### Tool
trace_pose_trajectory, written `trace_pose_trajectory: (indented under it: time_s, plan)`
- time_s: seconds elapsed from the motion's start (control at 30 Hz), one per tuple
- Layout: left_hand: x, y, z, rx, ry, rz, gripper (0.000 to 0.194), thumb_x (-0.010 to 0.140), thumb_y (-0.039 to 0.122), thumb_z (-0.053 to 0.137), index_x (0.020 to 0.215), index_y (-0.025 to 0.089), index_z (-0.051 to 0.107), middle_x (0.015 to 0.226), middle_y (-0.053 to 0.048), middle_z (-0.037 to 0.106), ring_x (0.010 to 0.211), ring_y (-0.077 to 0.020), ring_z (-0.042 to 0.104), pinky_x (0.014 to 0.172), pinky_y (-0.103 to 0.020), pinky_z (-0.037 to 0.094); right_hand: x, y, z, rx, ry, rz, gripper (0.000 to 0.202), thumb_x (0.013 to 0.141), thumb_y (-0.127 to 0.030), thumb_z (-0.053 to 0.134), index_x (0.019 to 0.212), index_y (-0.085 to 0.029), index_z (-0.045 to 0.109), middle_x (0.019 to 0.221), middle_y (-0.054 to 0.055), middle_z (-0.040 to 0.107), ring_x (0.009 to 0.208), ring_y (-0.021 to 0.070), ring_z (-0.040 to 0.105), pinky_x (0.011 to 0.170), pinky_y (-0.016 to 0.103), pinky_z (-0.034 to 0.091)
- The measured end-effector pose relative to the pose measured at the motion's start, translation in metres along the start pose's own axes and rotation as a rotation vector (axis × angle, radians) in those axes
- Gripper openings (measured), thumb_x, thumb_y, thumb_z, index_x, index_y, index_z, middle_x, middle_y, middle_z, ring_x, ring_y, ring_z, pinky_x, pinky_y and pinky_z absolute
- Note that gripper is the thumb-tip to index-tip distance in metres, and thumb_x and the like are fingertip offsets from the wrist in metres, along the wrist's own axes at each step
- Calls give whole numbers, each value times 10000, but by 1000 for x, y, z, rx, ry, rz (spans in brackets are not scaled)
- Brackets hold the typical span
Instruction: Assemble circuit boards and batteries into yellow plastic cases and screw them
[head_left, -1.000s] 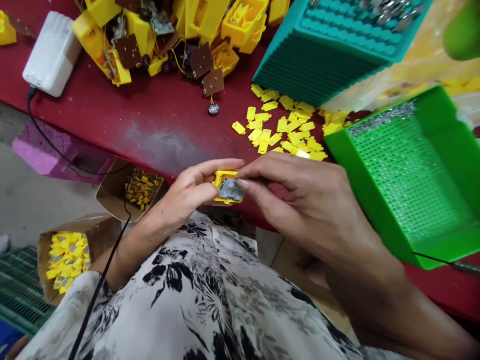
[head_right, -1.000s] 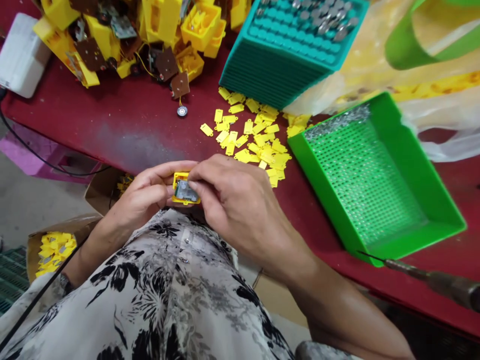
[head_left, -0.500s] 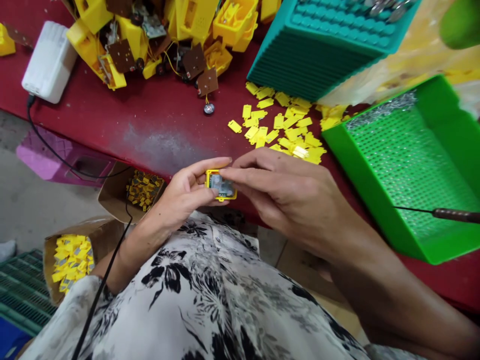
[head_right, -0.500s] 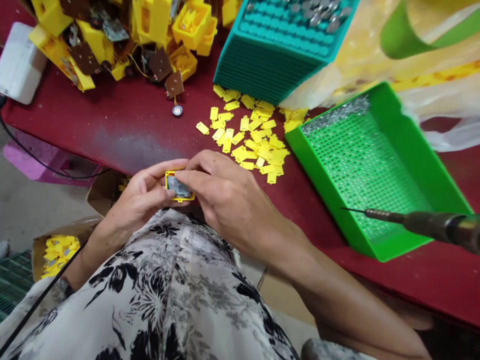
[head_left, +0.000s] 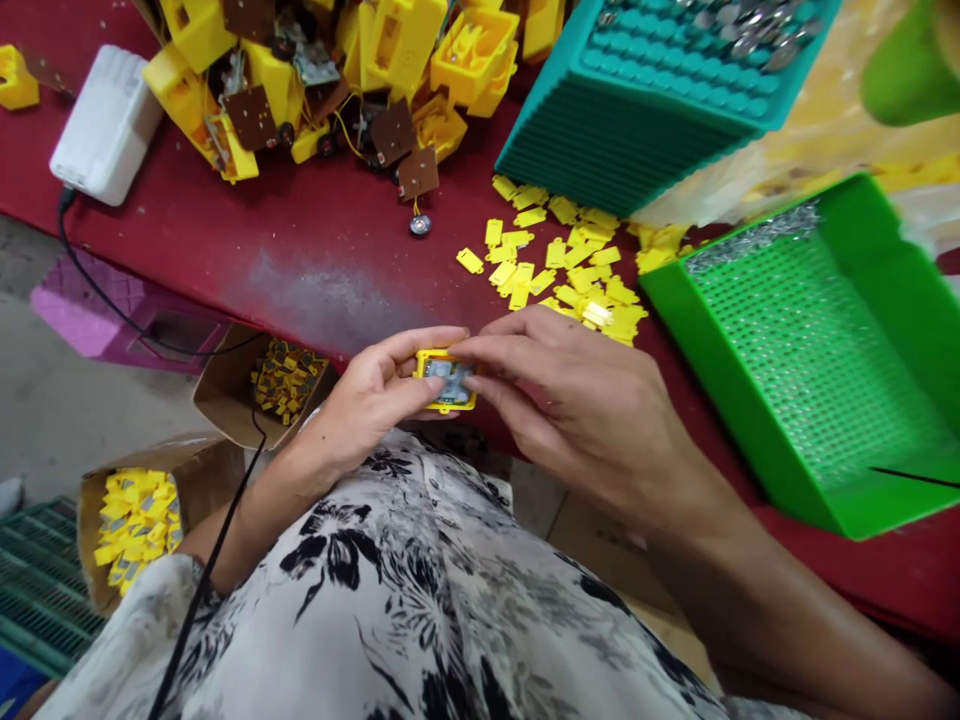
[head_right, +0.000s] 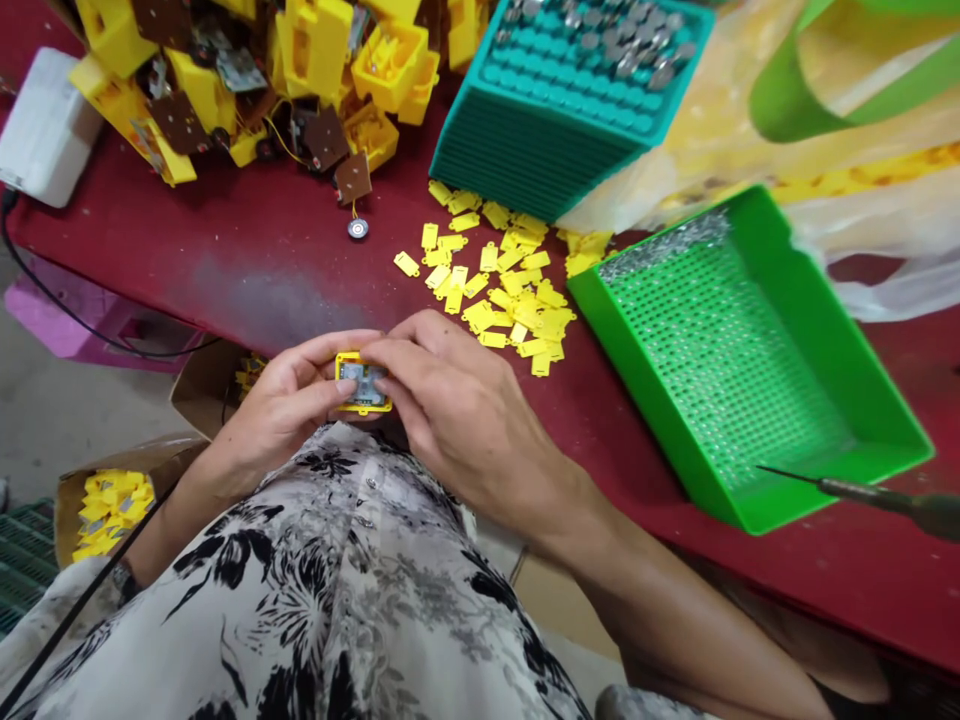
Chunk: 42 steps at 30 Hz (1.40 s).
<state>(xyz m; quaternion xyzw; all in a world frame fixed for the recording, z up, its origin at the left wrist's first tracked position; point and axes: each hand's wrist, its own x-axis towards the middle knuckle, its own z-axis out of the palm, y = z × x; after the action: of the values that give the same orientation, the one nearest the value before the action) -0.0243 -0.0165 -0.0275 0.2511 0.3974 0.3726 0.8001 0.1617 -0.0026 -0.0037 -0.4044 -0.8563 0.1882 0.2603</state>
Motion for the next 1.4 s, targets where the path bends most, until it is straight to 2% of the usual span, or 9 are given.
trace_pose_trajectory:
  time_s: [0.2,0.4,0.53,0.7,0.77,0.97,1.1,1.3,1.4]
  plan:
    - [2,-6,-2,37,-34,34,484,706,113,804,1169,192,684,1192,-68,719,991,-169,695,913,-302,549,-4,-5,-2,-45,0,-16,150,940,-92,528,1009,-173,633,926,73,663,838,166,644,710,281,562]
    - [4,-7,1,83,18,41,508,660,35,778,1134,191,683,1129,-44,721,978,-155,682,901,-285,541,-9,-12,0,-8,14,58,210,940,-86,522,1104,-162,629,925,73,650,830,161,637,706,278,556]
    - [3,-4,5,84,48,25,493,643,9,764,1098,179,683,1095,-32,723,917,-123,673,867,-255,538,-9,-14,1,-31,37,61,175,924,-95,548,1048,-173,644,942,80,642,840,165,634,702,280,552]
    - [6,-2,5,82,74,109,483,634,1,744,1078,178,671,1103,-27,733,966,-129,679,874,-245,537,-11,-16,7,-61,107,72,97,937,-123,551,953,-168,635,1048,112,648,971,201,632,819,314,545]
    - [7,-3,4,95,80,124,481,633,-4,735,1075,177,670,1089,-24,735,965,-125,679,874,-240,534,-11,-15,7,-35,115,58,73,937,-124,557,967,-159,614,1018,103,660,951,191,632,845,315,537]
    - [5,-6,5,144,80,146,496,658,17,726,1117,195,662,1117,-21,723,1004,-139,672,902,-255,522,-8,-12,3,46,68,132,131,911,-119,597,1000,-196,655,906,43,646,832,154,626,736,287,524]
    - [3,-4,5,144,60,137,490,669,57,756,1127,200,659,1156,-38,714,1058,-174,671,961,-302,523,-5,-13,2,118,121,153,143,912,-110,605,926,-223,691,887,38,675,804,154,651,704,297,544]
    - [3,-3,3,54,19,114,481,672,125,835,1123,204,689,1164,-50,726,1039,-173,678,929,-282,542,-2,-13,2,180,161,132,181,905,-90,621,924,-239,720,877,15,736,759,140,686,680,282,563]
    - [3,-3,3,-8,-16,98,452,678,76,785,1098,225,709,1137,-26,740,1032,-168,684,910,-274,546,-2,-13,-1,193,139,128,181,904,-95,621,919,-244,721,873,11,739,752,141,690,667,275,566]
